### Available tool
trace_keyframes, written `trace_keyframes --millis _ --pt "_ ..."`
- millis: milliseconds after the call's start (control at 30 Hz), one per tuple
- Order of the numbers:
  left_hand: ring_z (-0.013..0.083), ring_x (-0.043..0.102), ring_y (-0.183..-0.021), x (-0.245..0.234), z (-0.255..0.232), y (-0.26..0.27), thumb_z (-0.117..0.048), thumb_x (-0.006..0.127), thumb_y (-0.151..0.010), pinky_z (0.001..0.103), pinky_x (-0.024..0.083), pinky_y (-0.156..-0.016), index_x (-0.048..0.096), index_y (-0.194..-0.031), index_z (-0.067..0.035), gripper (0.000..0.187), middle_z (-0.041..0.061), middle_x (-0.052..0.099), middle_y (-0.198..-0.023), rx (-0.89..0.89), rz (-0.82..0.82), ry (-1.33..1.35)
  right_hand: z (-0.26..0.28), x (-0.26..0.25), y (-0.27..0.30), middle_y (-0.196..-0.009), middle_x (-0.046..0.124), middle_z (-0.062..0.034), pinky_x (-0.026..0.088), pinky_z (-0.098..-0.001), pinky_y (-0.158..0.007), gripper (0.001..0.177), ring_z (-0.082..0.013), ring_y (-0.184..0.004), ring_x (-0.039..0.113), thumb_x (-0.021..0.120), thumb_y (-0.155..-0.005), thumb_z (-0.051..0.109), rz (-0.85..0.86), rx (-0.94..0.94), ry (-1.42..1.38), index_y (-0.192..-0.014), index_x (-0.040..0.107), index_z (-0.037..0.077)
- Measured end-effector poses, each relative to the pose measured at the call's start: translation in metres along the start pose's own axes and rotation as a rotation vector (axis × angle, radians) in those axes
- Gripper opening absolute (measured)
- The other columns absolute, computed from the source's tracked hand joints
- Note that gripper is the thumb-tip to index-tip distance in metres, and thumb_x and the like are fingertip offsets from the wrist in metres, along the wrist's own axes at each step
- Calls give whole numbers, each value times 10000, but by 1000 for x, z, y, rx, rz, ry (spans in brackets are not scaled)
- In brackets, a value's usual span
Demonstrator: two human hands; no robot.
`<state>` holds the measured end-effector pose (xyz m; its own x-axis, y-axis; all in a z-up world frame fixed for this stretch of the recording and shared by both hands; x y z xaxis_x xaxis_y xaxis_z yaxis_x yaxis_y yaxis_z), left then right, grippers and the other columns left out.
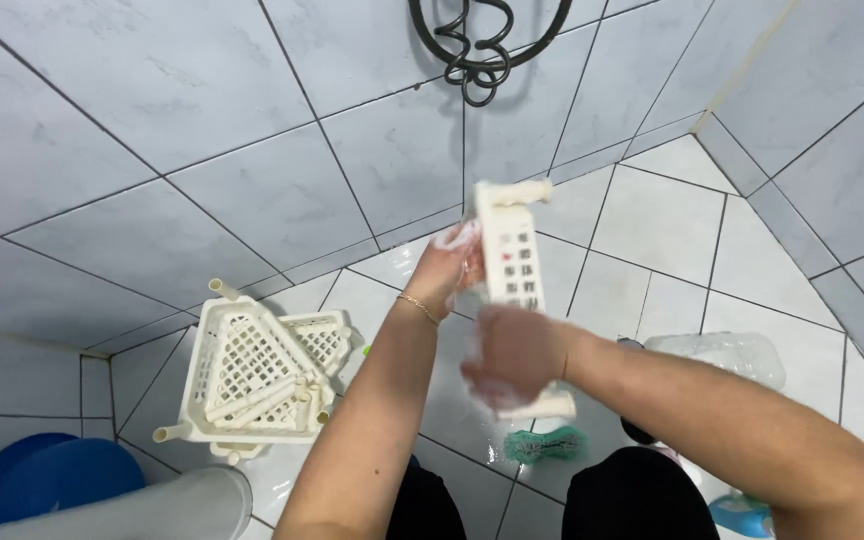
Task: Washing plastic shelf units with a sponge and scrubbing bathroom wall tiles and grout with a brush.
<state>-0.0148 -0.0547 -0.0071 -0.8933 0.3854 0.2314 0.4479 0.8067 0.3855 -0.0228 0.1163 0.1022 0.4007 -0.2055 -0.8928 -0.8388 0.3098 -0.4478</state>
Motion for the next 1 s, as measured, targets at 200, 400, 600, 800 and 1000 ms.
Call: trace_keyframes --millis 200,400,600,800,1000 --pt "321 642 -1259 11 -53 86 -434 434 -1082 438 447 -1104 615 -1307 -30 496 237 682 -1295 101 136 -242 -123 -5 83 -621 661 -2 592 -417 -737 180 -269 -670 712 521 -912 403 80 1009 116 -860 610 255" --pt "273 710 -789 5 8 55 -177 665 -988 363 592 -699 695 -1039 -103 95 112 693 -876 1280 -280 -1028 -138 -11 97 -752 660 -16 578 -422 -683 193 -304 -748 708 472 -983 341 -134 1223 146 -898 575 201" --pt "239 616 -552 5 -47 95 -209 579 -1015 343 525 -558 648 -751 -93 296 104 629 -571 1068 -316 -1013 -104 -28 59 -885 687 -119 575 -516 -867 341 -424 -894 710 608 -929 447 -165 1364 -148 -1200 577 241" --pt "216 489 -439 5 -34 75 -260 618 -959 319 481 -519 599 -567 -96 425 129 566 -494 765 -155 -631 -123 -4 91 -807 731 -17 587 -372 -783 213 -305 -787 713 565 -974 381 -277 1154 -267 -872 665 222" --pt "121 452 -503 -4 -50 82 -265 638 -948 325 491 -533 622 -598 -43 414 182 574 -544 757 -129 -558 -132 85 232 -994 675 -252 561 -502 -921 353 -424 -999 661 418 -985 216 -314 878 246 -1180 596 -18"
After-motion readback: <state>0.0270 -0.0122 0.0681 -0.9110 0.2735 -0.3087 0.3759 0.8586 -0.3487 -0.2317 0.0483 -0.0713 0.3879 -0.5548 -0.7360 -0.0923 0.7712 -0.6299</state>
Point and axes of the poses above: each hand's wrist, its own y-axis away from the middle knuckle, its own x-axis out of the palm, z = x × y, the point moved 7 cm from there along -y, towards the middle knuckle
